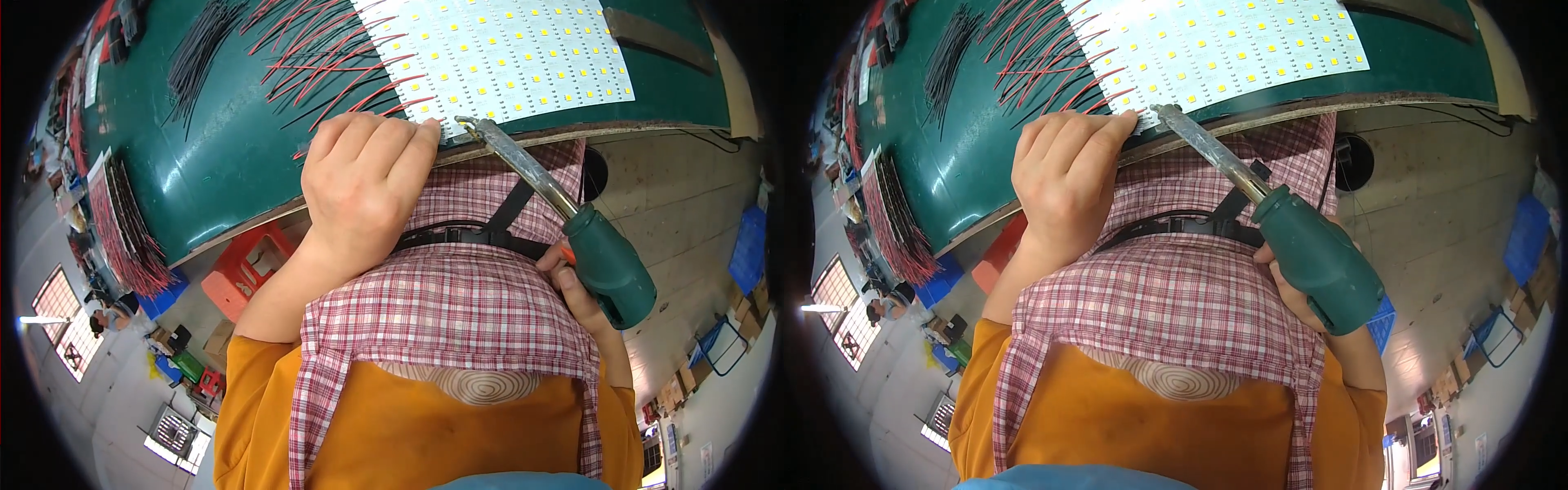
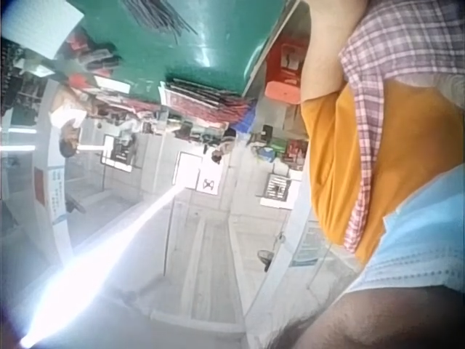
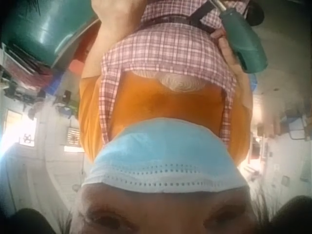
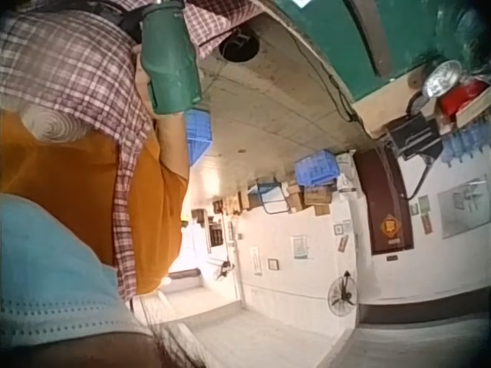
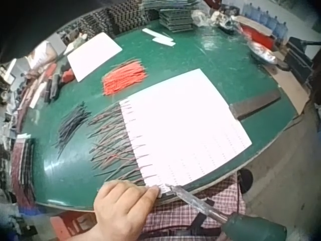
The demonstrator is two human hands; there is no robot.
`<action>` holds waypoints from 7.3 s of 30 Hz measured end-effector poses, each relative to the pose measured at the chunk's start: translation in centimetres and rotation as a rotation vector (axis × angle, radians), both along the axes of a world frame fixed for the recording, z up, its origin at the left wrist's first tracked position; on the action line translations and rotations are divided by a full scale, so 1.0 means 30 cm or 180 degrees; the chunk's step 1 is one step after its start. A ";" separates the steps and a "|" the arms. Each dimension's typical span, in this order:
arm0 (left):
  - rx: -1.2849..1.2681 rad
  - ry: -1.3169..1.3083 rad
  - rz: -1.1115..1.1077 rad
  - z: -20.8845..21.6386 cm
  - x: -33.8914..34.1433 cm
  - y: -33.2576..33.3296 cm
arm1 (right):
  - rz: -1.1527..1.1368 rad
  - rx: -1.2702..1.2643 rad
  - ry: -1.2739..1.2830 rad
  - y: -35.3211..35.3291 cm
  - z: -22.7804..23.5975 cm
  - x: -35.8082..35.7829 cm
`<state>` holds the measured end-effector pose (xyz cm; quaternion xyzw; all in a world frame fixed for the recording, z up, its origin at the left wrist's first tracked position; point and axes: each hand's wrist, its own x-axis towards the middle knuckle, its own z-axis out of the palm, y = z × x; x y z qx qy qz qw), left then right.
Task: Soldering multiple wires onto a large LED panel at a factory workbench.
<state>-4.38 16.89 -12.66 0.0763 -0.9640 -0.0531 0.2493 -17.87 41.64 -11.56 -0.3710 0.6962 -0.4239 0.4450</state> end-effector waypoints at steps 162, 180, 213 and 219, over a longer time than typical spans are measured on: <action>0.0334 -0.0177 0.0472 0.040 -0.044 -0.097 | -0.0595 0.0041 -0.0799 -0.160 0.083 -0.002; 0.0516 -0.0282 0.0681 0.066 -0.066 -0.100 | -0.0352 0.0072 -0.0460 -0.181 0.085 -0.008; 0.0323 -0.0053 0.0656 0.056 -0.068 -0.127 | -0.0241 0.0472 -0.0597 -0.220 0.130 -0.025; 0.0455 -0.0152 0.0695 0.073 -0.067 -0.117 | -0.0638 0.0133 -0.0817 -0.219 0.123 -0.016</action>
